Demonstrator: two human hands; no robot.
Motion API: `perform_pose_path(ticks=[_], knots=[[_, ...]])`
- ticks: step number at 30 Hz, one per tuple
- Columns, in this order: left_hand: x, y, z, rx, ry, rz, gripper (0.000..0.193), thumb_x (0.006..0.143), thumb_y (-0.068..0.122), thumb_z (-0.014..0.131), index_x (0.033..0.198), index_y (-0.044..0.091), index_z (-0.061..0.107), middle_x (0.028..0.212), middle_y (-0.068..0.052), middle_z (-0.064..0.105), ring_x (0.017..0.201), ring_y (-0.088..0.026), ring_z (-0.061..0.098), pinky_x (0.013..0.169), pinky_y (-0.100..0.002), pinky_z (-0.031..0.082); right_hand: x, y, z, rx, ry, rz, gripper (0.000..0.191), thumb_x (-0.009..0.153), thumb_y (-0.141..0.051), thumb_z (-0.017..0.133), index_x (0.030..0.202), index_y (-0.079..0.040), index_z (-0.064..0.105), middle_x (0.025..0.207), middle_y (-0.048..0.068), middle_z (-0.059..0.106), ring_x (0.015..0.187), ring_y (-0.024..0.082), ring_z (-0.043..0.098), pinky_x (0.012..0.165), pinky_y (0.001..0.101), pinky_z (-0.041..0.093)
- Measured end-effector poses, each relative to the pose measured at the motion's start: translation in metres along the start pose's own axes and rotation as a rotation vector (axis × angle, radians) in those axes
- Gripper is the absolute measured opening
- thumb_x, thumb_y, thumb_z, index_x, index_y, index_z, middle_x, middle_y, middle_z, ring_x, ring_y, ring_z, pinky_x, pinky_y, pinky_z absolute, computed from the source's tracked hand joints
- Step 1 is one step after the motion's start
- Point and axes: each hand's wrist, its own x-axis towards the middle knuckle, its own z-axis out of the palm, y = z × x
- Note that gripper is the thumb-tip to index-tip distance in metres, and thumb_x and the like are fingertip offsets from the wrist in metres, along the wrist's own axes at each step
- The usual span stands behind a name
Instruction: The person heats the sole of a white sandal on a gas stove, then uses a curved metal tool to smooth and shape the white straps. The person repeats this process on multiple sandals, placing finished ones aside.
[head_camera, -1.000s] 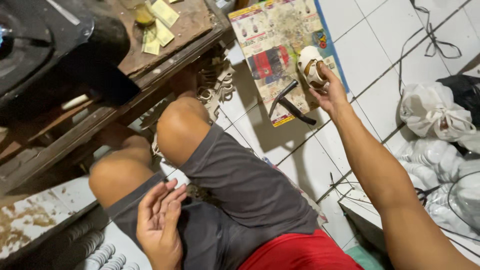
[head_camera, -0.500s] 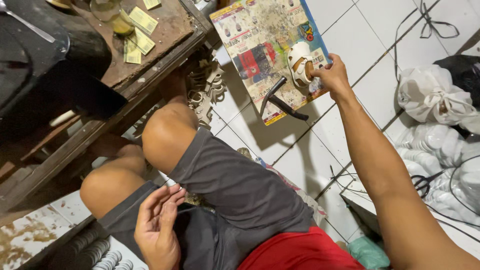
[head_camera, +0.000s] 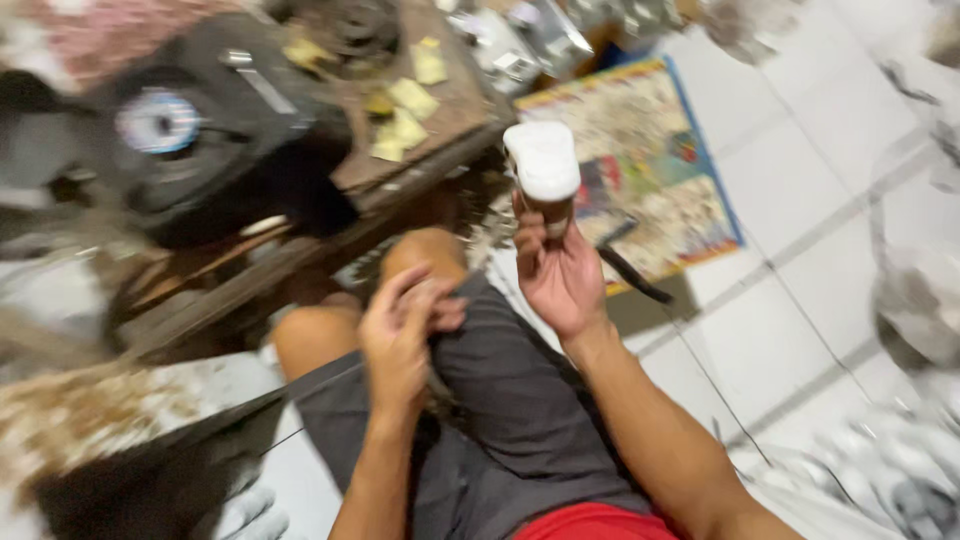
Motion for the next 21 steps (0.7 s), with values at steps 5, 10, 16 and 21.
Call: perform_pose_path(ticks=[5, 10, 16, 21], knots=[[0.030, 0.045, 0.020, -0.327, -0.285, -0.053, 0.046, 0.105, 0.024, 0.066, 0.138, -0.007, 0.060, 0.106, -0.006, 0.063, 0.086, -0.011, 0.053, 0.073, -0.026, 0.043, -0.015, 0.078, 0.015, -0.093, -0.167, 0.378, 0.046, 0.116, -0.031, 0.046, 0.140, 0.008, 0.051, 0.106, 0.012, 0.059, 0.094, 0.022, 0.059, 0.085, 0.0355, 0.056], [0.002, 0.076, -0.005, 0.005, -0.313, 0.163, 0.043, 0.092, 0.021, 0.075, 0.123, -0.006, 0.066, 0.110, -0.009, 0.075, 0.099, -0.017, 0.071, 0.091, -0.029, 0.058, -0.021, 0.074, 0.038, -1.203, 0.087, 0.296, 0.044, 0.112, -0.028, 0.049, 0.137, 0.007, 0.053, 0.113, 0.019, 0.064, 0.098, 0.029, 0.061, 0.079, 0.0426, 0.054], [-0.027, 0.078, -0.032, 0.535, -0.144, 0.439, 0.047, 0.087, 0.023, 0.079, 0.126, -0.001, 0.066, 0.105, -0.011, 0.078, 0.094, -0.018, 0.076, 0.086, -0.030, 0.060, 0.012, 0.098, 0.090, -1.910, -0.492, 0.096, 0.067, 0.099, -0.012, 0.062, 0.156, -0.008, 0.028, 0.152, 0.010, 0.047, 0.140, 0.020, 0.047, 0.114, 0.0358, 0.040], [-0.031, 0.070, -0.049, 0.823, -0.044, 0.543, 0.056, 0.078, 0.021, 0.083, 0.126, -0.001, 0.066, 0.102, -0.016, 0.077, 0.090, -0.026, 0.078, 0.082, -0.032, 0.060, 0.031, 0.133, 0.095, -2.165, -0.396, 0.371, 0.050, 0.096, -0.011, 0.069, 0.144, -0.007, 0.056, 0.134, 0.011, 0.063, 0.118, 0.020, 0.064, 0.100, 0.0358, 0.055]])
